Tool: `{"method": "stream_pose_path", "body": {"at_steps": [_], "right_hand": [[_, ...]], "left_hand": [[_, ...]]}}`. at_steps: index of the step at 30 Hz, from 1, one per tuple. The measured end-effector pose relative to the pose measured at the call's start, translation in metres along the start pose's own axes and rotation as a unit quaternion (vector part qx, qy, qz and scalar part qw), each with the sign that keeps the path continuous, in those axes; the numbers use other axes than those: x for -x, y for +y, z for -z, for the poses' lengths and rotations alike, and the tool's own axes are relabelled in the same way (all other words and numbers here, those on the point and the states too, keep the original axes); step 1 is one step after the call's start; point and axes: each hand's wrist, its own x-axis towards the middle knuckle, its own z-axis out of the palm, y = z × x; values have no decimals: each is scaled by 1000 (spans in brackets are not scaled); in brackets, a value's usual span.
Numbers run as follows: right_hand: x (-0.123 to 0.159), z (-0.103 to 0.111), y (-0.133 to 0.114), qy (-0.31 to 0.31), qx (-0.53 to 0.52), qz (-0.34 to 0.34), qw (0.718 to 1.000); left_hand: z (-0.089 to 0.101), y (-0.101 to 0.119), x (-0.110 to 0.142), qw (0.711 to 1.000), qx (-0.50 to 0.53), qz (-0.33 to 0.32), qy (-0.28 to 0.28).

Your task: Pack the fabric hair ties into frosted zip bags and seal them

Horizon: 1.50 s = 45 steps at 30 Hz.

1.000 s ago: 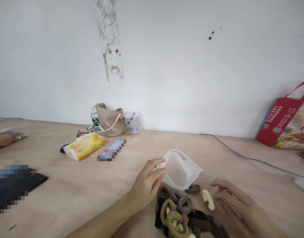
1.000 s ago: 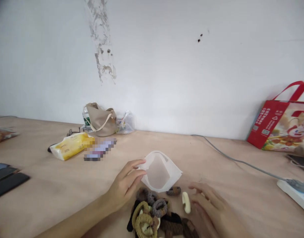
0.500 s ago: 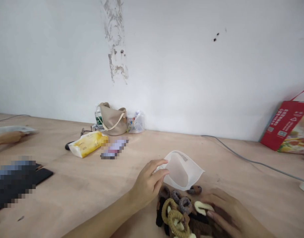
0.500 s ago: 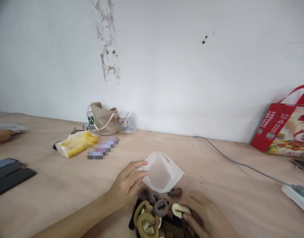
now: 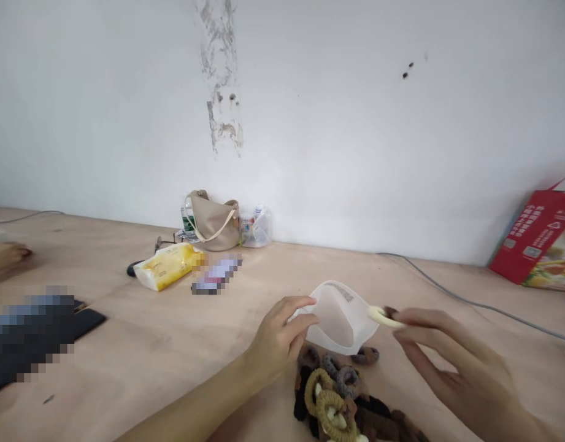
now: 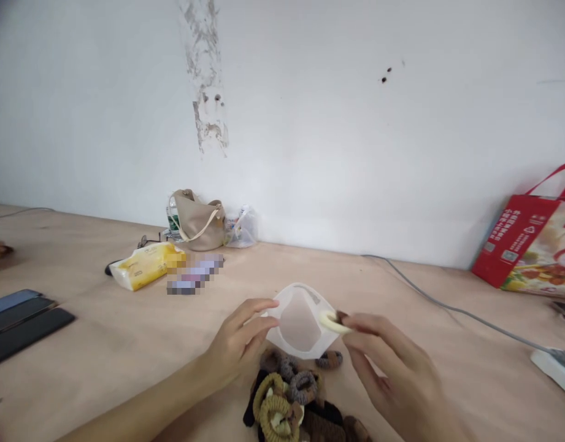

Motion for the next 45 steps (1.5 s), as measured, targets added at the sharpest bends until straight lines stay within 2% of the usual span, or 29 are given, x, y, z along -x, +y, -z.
{"method": "stream_pose_path", "body": {"at_steps": [3, 6, 9, 12, 16, 19, 22, 24, 25, 29, 34, 36, 39, 42, 45], "right_hand": [[-9, -9, 0, -41, -32, -18, 998], [8, -18, 7, -53, -76, -86, 992], [30, -27, 17, -159, -88, -141, 973], [38, -37, 25, -256, -78, -111, 957], [38, -35, 25, -283, -64, -83, 953], [37, -20, 17, -257, -42, -26, 965], [28, -9, 10, -134, -15, 48, 990], [15, -11, 8, -69, 12, 60, 996], [7, -13, 8, -57, 21, 53, 997], [-4, -21, 11, -81, -1, 21, 996], [21, -7, -5, -126, -31, 7, 991], [23, -6, -20, -115, -30, 44, 992], [14, -16, -43, -116, -46, 133, 983], [3, -34, -60, -99, -29, 157, 982], [1, -47, -66, -68, 7, 168, 983]], "left_hand": [[1, 1, 0, 1000, 0, 3, -5], [-1, 0, 0, 1000, 5, 1, -5], [-3, -1, 2, 1000, 10, 6, -7], [-3, -1, 2, 1000, 8, 14, -12], [-2, -1, 2, 1000, 3, 10, -11], [-1, 0, 1, 1000, -2, 11, -8], [-1, 0, 0, 1000, -7, 9, -2], [-1, 1, -1, 1000, -12, 6, -2], [-1, 1, -1, 1000, -15, 4, -2], [2, 2, -2, 1000, -29, -2, 6], [3, 6, -3, 1000, -5, -14, -4], [1, 6, -2, 1000, 7, -21, -19], [-2, 5, -1, 999, 11, -26, -20], [-1, 5, -1, 999, 9, -24, -22], [0, 4, -1, 999, 7, -28, -28]]}}
